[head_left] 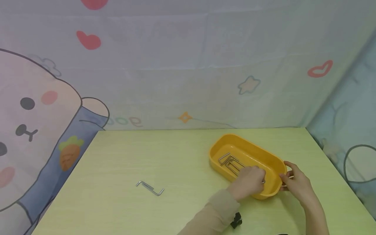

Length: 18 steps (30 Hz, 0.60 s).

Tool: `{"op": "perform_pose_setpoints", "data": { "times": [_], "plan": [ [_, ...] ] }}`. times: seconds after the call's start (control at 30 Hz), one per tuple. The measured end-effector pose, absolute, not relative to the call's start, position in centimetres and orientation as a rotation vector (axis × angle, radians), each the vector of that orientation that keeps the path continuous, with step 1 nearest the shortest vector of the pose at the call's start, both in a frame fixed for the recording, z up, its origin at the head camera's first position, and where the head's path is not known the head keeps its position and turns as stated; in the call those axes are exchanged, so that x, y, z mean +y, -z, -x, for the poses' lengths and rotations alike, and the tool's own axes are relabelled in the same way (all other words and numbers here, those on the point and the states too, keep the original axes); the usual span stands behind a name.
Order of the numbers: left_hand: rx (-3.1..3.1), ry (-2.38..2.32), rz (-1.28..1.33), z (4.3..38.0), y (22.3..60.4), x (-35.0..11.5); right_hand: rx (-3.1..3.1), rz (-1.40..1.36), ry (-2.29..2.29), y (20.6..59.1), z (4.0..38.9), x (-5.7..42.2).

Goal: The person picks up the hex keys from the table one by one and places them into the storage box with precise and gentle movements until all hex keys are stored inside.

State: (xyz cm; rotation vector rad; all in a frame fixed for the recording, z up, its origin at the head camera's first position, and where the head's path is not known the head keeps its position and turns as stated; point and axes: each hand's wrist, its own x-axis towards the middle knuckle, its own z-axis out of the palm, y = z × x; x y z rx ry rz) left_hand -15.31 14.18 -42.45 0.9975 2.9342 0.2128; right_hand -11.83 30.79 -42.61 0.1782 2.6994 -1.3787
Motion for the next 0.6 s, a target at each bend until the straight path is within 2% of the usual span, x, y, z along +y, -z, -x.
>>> {"op": "perform_pose_setpoints", "data": {
  "times": [0.37,0.6],
  "plan": [
    [2.874,-0.115,-0.856,16.2,43.4,16.1,2.681,-0.187,1.381,42.6,11.8,30.8],
    [2.864,-0.106,-0.861,16.4,43.2,16.4,2.685,-0.182,1.378,42.6,11.9,30.9]
  ]
}}
